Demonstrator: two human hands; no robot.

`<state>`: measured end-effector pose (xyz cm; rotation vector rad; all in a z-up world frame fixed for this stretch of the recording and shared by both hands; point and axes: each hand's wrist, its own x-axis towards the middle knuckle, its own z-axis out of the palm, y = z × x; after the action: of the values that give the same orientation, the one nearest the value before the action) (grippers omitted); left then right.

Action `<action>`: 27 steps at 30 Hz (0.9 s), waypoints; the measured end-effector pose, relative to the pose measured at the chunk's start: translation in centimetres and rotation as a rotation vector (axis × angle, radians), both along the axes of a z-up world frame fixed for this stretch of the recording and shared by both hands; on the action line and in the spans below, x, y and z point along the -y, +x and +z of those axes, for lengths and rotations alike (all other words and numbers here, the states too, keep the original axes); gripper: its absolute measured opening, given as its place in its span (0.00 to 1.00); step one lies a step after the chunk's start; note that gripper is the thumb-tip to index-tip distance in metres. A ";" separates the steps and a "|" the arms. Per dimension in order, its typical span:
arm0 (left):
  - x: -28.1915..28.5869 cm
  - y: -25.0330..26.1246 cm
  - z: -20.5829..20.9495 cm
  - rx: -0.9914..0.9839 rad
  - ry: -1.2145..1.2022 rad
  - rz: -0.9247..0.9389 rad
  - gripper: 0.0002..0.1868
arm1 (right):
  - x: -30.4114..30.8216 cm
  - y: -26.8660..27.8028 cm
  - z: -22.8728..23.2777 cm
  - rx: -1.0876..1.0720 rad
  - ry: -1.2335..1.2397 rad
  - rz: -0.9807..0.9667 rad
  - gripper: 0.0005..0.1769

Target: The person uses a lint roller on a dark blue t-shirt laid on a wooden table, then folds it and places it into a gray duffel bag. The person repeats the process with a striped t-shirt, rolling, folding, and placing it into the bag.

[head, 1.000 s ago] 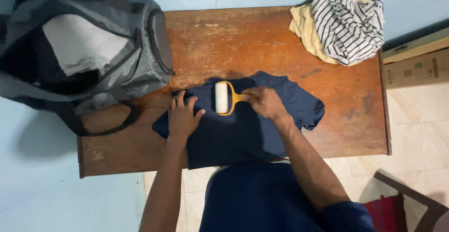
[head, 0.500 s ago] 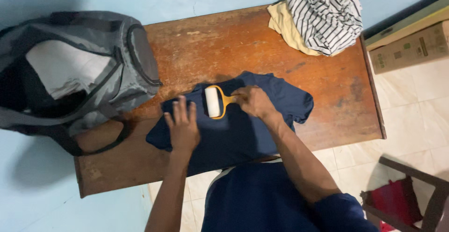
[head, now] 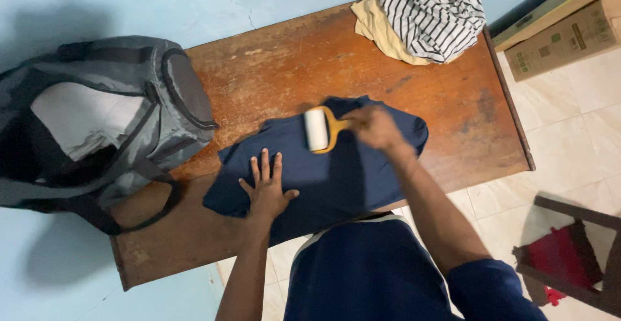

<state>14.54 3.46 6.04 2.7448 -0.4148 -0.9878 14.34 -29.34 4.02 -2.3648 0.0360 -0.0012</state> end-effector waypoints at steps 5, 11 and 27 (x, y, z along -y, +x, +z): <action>-0.1 -0.1 -0.1 0.054 -0.008 0.035 0.63 | 1.0 -0.8 -0.5 -0.137 0.160 0.071 0.17; 0.3 -2.2 -0.8 0.239 -0.033 -0.025 0.52 | 10.4 -4.9 1.5 -0.184 0.253 -0.160 0.16; -2.3 -7.8 -2.1 0.377 -0.161 0.010 0.38 | 4.0 -8.5 3.5 -0.287 0.160 -0.143 0.17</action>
<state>6.71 5.73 3.91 2.7748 -0.5112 -0.4078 5.85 -33.37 7.55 -2.1811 0.3315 0.2626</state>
